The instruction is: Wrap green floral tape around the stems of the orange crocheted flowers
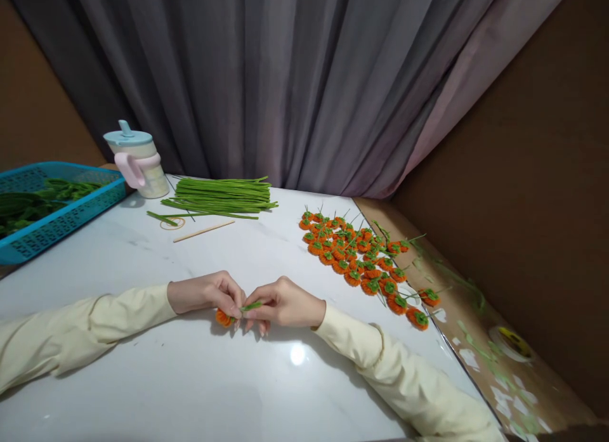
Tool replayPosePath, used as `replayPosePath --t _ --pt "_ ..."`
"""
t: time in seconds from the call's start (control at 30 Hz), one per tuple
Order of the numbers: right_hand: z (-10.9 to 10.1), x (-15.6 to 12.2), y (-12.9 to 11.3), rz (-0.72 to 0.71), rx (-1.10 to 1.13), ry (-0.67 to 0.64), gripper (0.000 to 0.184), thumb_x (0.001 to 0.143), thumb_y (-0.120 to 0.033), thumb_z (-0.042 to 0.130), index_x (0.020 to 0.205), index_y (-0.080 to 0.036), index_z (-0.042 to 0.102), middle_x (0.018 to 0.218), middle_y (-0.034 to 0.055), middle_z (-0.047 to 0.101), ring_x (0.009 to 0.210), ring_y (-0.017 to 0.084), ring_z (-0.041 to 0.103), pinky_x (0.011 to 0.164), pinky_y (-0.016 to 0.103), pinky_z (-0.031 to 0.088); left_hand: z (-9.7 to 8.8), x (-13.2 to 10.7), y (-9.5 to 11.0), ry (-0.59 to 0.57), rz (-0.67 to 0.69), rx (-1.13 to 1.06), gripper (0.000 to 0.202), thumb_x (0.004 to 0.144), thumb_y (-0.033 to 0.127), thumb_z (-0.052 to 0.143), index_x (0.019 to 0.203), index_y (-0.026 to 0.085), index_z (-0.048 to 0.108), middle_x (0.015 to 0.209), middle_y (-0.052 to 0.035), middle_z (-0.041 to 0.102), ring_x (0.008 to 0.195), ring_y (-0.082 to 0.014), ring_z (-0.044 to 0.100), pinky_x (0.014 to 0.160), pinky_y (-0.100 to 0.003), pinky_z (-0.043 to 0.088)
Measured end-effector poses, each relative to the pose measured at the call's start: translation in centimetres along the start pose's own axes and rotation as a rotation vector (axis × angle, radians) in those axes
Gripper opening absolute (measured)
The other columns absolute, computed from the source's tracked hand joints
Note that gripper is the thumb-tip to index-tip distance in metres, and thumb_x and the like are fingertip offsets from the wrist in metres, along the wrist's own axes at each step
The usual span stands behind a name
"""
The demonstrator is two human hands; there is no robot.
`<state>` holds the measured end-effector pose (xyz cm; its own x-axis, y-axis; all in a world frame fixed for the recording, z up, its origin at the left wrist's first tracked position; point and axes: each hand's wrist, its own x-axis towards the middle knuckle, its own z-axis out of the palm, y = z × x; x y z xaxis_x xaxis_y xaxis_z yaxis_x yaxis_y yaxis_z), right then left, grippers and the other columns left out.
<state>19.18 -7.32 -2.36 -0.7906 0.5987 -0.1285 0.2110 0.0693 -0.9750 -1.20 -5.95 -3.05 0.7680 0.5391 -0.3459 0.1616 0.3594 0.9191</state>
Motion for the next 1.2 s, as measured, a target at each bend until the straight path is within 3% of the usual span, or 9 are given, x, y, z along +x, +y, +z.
replayPosePath --t 0.3,0.4,0.63,0.77,0.87,0.93,1.0,1.07,1.2 --pt "0.3 0.0 -0.1 0.04 0.014 0.056 0.039 0.075 -0.049 0.065 0.076 -0.01 0.065 0.068 0.0056 0.067 0.046 0.008 0.055 0.048 0.021 0.049 0.0 -0.2 0.0 -0.006 0.006 0.055 0.007 0.061 0.021 0.07 0.062 0.014 0.071 0.062 -0.0029 0.068 0.061 -0.0149 0.058 0.064 -0.027 0.046" --pt "0.5 -0.2 -0.1 -0.017 -0.167 0.108 0.031 0.082 -0.042 0.06 0.077 -0.012 0.066 0.064 0.0042 0.066 0.046 0.009 0.055 0.048 0.02 0.047 0.0 -0.2 0.1 -0.017 0.019 0.054 0.008 0.063 0.022 0.07 0.062 0.014 0.071 0.062 -0.0031 0.068 0.061 -0.0156 0.059 0.065 -0.028 0.048" --pt "0.6 -0.7 1.2 -0.655 -1.201 0.158 0.028 0.09 -0.011 0.035 0.089 -0.011 0.062 0.063 0.0077 0.061 0.055 0.015 0.053 0.049 0.025 0.038 -0.2 -0.1 -0.1 -0.033 0.004 0.075 0.006 0.063 0.021 0.071 0.061 0.016 0.071 0.064 -0.0028 0.069 0.068 -0.0158 0.059 0.07 -0.026 0.045" --pt "0.5 -0.5 1.8 -0.89 -1.374 0.213 0.026 0.093 -0.009 0.032 0.092 -0.007 0.058 0.063 0.0085 0.06 0.055 0.016 0.051 0.048 0.028 0.036 -0.3 -0.1 0.1 -0.049 -0.033 0.04 0.01 0.063 0.025 0.071 0.061 0.015 0.07 0.061 -0.0022 0.067 0.064 -0.0154 0.058 0.068 -0.026 0.045" --pt "0.6 -0.5 1.8 -0.806 -1.267 0.192 0.029 0.093 -0.011 0.029 0.089 -0.01 0.058 0.062 0.0077 0.06 0.054 0.016 0.05 0.048 0.027 0.037 0.1 -0.8 1.0 -0.058 -0.038 0.269 0.02 0.071 0.034 0.067 0.066 0.014 0.068 0.068 -0.0043 0.067 0.067 -0.0169 0.059 0.067 -0.028 0.045" --pt "0.7 -0.5 1.7 -0.698 -1.137 0.181 0.03 0.093 -0.014 0.03 0.086 -0.012 0.059 0.06 0.007 0.059 0.053 0.015 0.05 0.048 0.025 0.038 0.8 -1.5 1.7 0.059 0.034 0.61 0.024 0.075 0.038 0.064 0.073 0.015 0.067 0.08 -0.0068 0.067 0.08 -0.0214 0.06 0.072 -0.03 0.045" --pt "0.8 -0.5 1.5 -0.612 -0.986 0.21 0.03 0.093 -0.019 0.033 0.084 -0.012 0.061 0.059 0.0064 0.059 0.052 0.014 0.051 0.05 0.024 0.039 1.7 -2.3 2.0 0.264 0.213 1.005 0.025 0.073 0.038 0.07 0.082 0.015 0.066 0.092 -0.0099 0.065 0.107 -0.0305 0.052 0.085 -0.037 0.041" --pt "1.0 -0.5 1.2 -0.531 -0.828 0.263 0.027 0.092 -0.022 0.04 0.081 -0.013 0.063 0.058 0.0047 0.061 0.05 0.012 0.053 0.051 0.022 0.041 2.7 -2.8 1.7 0.349 0.403 1.308 0.022 0.078 0.033 0.068 0.088 0.015 0.063 0.095 -0.011 0.065 0.121 -0.0356 0.04 0.092 -0.044 0.035" --pt "1.3 -0.5 0.3 -0.34 -0.559 0.298 0.021 0.087 -0.02 0.05 0.074 -0.015 0.066 0.054 0.0005 0.064 0.046 0.008 0.056 0.051 0.016 0.043 3.6 -3.0 0.5 0.426 0.714 1.609 0.017 0.093 0.018 0.047 0.08 0.014 0.058 0.082 -0.009 0.065 0.116 -0.0319 0.047 0.084 -0.042 0.036"
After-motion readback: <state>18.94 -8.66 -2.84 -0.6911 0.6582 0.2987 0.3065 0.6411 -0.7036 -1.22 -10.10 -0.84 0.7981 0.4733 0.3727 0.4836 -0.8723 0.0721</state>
